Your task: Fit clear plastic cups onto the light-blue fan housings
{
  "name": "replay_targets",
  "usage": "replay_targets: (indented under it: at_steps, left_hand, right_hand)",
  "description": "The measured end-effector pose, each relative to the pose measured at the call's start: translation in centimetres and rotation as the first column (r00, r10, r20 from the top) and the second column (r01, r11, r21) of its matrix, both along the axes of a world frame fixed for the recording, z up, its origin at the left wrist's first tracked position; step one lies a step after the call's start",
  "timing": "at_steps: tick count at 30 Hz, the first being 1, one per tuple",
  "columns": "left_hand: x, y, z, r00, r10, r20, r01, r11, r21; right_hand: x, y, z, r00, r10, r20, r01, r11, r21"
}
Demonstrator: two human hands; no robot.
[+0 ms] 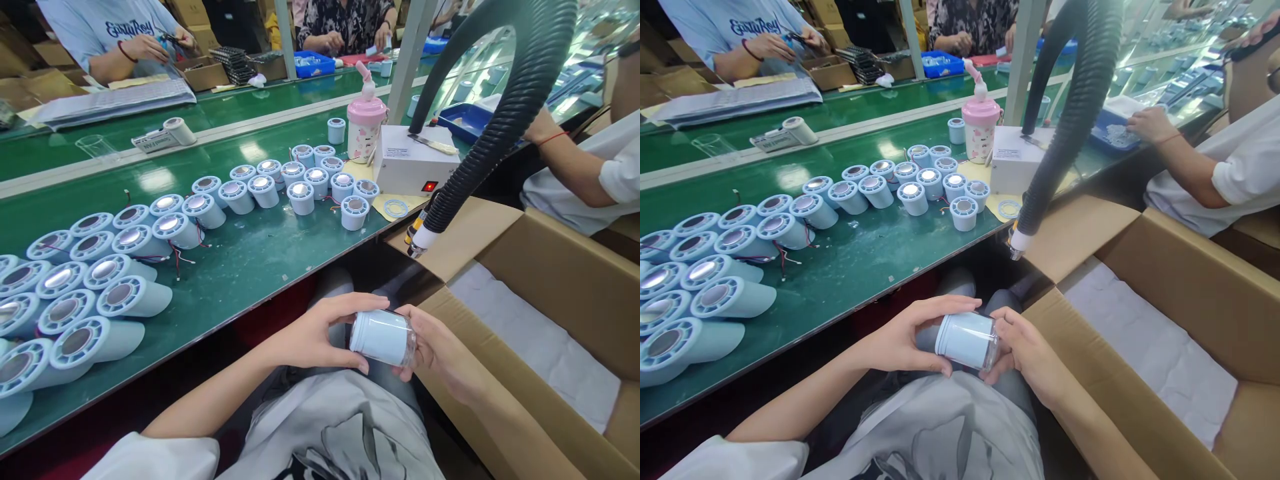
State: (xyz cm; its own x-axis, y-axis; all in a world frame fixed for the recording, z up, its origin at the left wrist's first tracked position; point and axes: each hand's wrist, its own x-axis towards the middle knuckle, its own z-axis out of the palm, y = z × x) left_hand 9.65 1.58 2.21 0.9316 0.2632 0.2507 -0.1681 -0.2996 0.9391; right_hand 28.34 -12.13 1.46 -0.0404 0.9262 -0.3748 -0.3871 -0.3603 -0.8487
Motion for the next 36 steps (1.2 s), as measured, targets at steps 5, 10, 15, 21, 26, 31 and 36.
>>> replay_targets:
  at_steps: [5,10,15,21,26,31,36]
  left_hand:
    - [-0.1,-0.1,0.0,1.0,-0.007,0.002,0.007,1.0,-0.019]
    - [-0.2,-0.1,-0.1,1.0,-0.012,0.003,0.012,0.999,-0.033]
    - [-0.2,-0.5,0.0,1.0,0.01,-0.025,-0.011,0.999,-0.048]
    - [-0.4,-1.3,0.7,0.983,0.106,-0.151,-0.127,0.983,-0.131]
    - [-0.5,-1.4,0.9,0.964,0.077,-0.253,-0.141,0.959,-0.246]
    - [-0.5,-1.1,0.9,0.977,0.011,-0.212,-0.067,0.964,-0.256]
    - [-0.7,-0.9,0.8,0.98,-0.058,-0.191,-0.017,0.929,-0.37]
  right_hand:
    - [-0.4,0.2,-0.1,0.996,-0.011,-0.09,0.005,0.998,-0.065]
    - [-0.5,0.2,0.1,0.986,0.016,-0.165,-0.047,0.982,-0.185]
    - [-0.6,0.5,0.3,0.976,0.061,-0.211,-0.122,0.949,-0.291]
    - [-0.3,-0.4,-1.4,0.974,-0.051,0.222,0.045,0.998,0.032]
    - [0.4,-1.4,-1.9,0.608,-0.387,0.693,-0.263,0.726,0.635]
    - [0.5,-1.5,-1.6,0.779,-0.204,0.592,-0.189,0.825,0.533]
    - [0.2,-1.7,-1.7,0.969,-0.081,0.233,0.007,0.953,0.303]
